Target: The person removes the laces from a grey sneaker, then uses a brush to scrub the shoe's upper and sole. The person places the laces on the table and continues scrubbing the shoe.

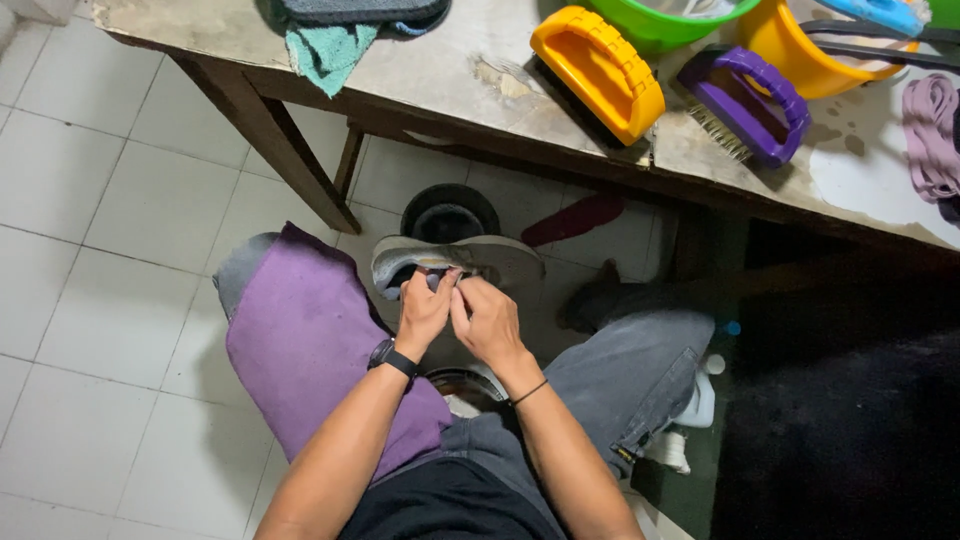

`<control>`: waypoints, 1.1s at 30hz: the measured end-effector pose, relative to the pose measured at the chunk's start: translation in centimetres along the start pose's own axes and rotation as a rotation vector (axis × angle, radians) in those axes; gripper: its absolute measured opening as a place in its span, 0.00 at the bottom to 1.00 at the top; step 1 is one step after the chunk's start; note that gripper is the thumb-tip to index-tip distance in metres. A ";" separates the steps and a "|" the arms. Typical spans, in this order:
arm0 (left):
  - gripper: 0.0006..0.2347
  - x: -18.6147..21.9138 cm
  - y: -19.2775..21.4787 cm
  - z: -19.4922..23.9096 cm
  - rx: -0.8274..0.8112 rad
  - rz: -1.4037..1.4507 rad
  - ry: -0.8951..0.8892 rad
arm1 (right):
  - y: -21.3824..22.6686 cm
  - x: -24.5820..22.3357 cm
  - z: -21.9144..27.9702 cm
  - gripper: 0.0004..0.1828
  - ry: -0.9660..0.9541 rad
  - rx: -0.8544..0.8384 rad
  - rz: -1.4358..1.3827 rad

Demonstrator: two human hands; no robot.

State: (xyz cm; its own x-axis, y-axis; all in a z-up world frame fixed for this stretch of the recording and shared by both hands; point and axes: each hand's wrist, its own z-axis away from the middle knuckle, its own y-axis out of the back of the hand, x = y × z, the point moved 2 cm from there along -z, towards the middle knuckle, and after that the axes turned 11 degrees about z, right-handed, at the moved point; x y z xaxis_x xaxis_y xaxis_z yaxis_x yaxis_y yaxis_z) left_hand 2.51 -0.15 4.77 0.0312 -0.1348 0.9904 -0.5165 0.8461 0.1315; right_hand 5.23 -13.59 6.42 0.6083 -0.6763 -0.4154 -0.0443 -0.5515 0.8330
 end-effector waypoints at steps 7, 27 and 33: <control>0.24 1.9 1.0 -1.5 0.100 0.057 0.432 | 1.3 -1.2 1.4 0.07 0.465 -0.248 0.056; 0.18 -4.6 -0.6 -0.1 -0.418 -0.260 0.158 | 2.4 5.9 0.9 0.27 -0.801 -0.409 -1.974; 0.15 -3.8 0.2 -0.6 -0.420 -0.399 0.090 | 11.2 1.8 -3.0 0.47 -0.902 -0.752 -0.147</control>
State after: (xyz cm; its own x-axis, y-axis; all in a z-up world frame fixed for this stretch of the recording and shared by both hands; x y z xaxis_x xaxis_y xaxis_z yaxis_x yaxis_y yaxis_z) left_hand 2.76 0.81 1.11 0.2353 -0.4560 0.8583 -0.0672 0.8734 0.4824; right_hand 8.24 -19.50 16.13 -0.2241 -0.8967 -0.3816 0.6404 -0.4307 0.6360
